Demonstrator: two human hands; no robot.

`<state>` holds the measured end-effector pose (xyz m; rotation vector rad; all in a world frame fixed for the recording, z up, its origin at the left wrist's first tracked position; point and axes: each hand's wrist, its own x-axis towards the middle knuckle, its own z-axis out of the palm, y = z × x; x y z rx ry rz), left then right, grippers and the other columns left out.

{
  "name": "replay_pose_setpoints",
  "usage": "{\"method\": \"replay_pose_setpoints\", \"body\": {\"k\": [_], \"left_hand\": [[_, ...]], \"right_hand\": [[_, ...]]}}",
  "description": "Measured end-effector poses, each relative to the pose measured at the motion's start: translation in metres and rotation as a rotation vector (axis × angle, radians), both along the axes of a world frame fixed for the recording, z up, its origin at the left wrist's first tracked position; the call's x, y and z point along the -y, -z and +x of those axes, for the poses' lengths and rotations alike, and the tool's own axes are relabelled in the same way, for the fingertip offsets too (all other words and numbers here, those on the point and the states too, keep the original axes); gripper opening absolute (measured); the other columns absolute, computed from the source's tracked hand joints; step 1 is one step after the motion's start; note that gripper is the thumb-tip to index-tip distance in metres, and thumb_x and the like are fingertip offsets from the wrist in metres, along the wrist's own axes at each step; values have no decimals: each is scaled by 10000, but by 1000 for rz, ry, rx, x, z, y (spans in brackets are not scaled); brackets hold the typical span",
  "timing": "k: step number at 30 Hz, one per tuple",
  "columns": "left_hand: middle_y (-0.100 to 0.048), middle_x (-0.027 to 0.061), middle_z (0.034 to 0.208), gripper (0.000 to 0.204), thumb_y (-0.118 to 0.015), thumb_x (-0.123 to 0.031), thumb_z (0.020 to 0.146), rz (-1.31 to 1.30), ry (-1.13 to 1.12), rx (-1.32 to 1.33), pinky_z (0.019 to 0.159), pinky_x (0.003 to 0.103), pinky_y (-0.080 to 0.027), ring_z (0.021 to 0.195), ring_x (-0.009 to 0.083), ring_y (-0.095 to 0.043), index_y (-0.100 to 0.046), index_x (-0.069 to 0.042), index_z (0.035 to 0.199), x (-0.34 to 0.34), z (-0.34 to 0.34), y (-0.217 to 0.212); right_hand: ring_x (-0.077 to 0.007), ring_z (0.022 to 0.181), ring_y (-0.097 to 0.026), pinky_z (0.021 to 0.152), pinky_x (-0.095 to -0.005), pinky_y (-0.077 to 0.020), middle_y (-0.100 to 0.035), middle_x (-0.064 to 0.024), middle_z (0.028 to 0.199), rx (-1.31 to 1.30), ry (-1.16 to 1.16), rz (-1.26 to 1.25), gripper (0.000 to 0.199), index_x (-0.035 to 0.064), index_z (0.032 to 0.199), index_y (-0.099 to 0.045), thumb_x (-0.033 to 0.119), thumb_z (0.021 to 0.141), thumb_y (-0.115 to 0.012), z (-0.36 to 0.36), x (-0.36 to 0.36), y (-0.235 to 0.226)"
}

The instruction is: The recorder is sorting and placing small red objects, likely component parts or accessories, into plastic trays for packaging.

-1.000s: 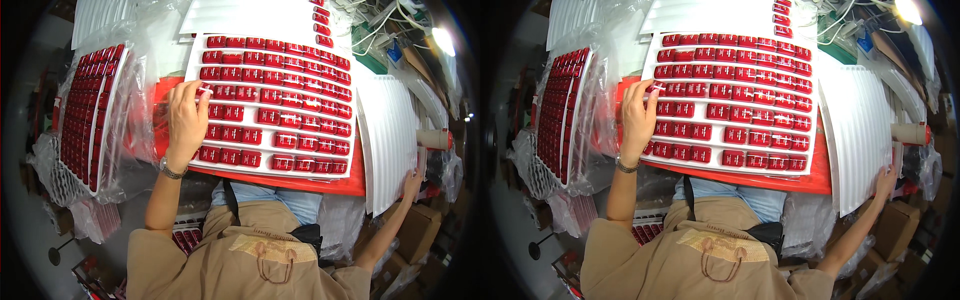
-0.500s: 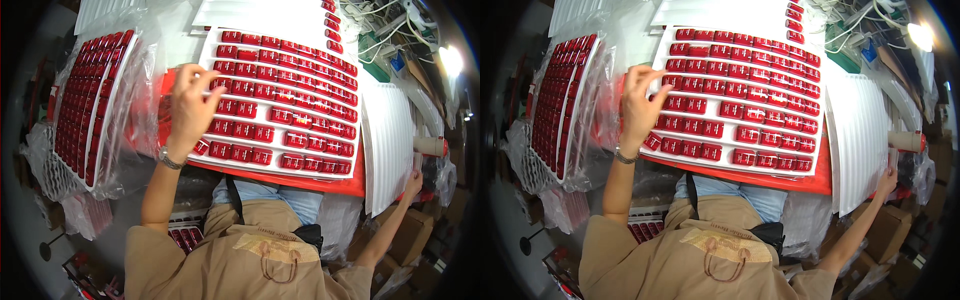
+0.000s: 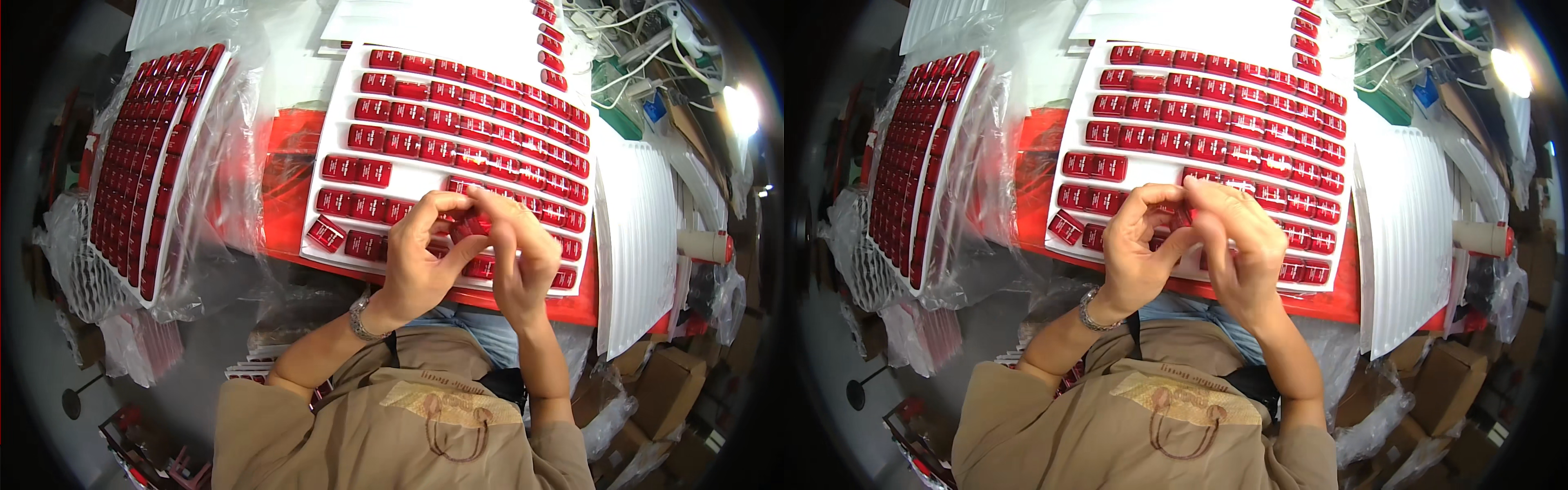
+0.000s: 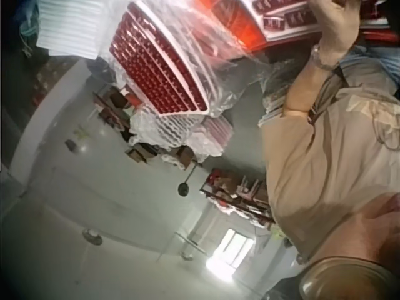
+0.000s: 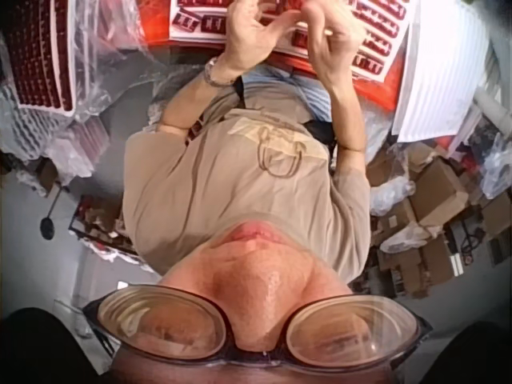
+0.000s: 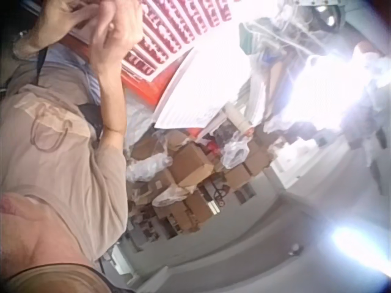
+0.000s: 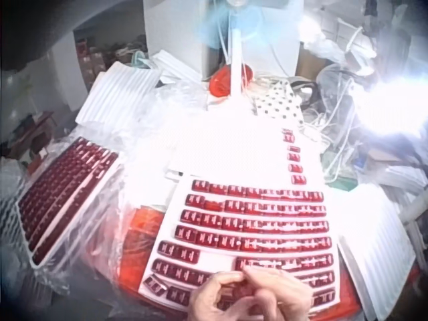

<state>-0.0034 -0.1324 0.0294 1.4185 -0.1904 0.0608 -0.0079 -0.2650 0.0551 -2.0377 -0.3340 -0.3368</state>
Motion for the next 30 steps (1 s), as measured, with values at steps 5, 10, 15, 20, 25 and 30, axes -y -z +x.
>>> {"method": "replay_pose_setpoints", "body": {"k": [5,10,15,20,25,30], "left_hand": [[-572,84,944,318,-766,-98,692,659,-26,357,752,344,-493,891,240,-568,-617,-12,960,-42,31,4],[-543,80,901,282,-747,-42,669,924,115,492,758,336,-476,871,235,-537,-639,-9,927,-40,60,11],[-582,56,900,295,-757,-127,696,953,111,551,753,348,-461,869,221,-546,-667,-32,959,-46,61,11],[-581,75,920,298,-740,-98,707,1069,56,418,787,352,-456,886,249,-543,-666,-8,981,-98,64,-1],[-576,77,932,282,-736,-70,704,1042,128,412,806,349,-459,892,252,-539,-663,0,967,-112,69,6],[-612,100,962,318,-745,-45,705,794,14,427,770,345,-469,904,240,-583,-625,-12,997,-101,66,2]], "right_hand": [[-270,1134,-548,966,-380,-411,-584,-163,1218,-80,105,-268,378,11,1232,-569,212,913,-553,-34,127,-15],[-333,1103,-559,929,-382,-432,-580,-218,1201,-174,1343,-1038,496,-42,1205,-555,369,928,-534,-86,446,26],[-405,1085,-542,932,-428,-420,-581,-250,1169,-375,1086,-866,528,-47,1249,-501,385,946,-465,-127,529,109],[-368,954,-575,876,-448,-423,-616,-230,1015,-242,1041,-1176,327,-13,1127,-576,201,881,-548,-112,468,87],[-270,850,-570,779,-341,-451,-606,-116,919,-79,922,-855,313,2,1097,-567,144,824,-626,-110,483,81],[-52,790,-479,642,-180,-378,-590,10,978,-143,971,148,293,59,1122,-591,183,860,-629,-42,369,28]]}}
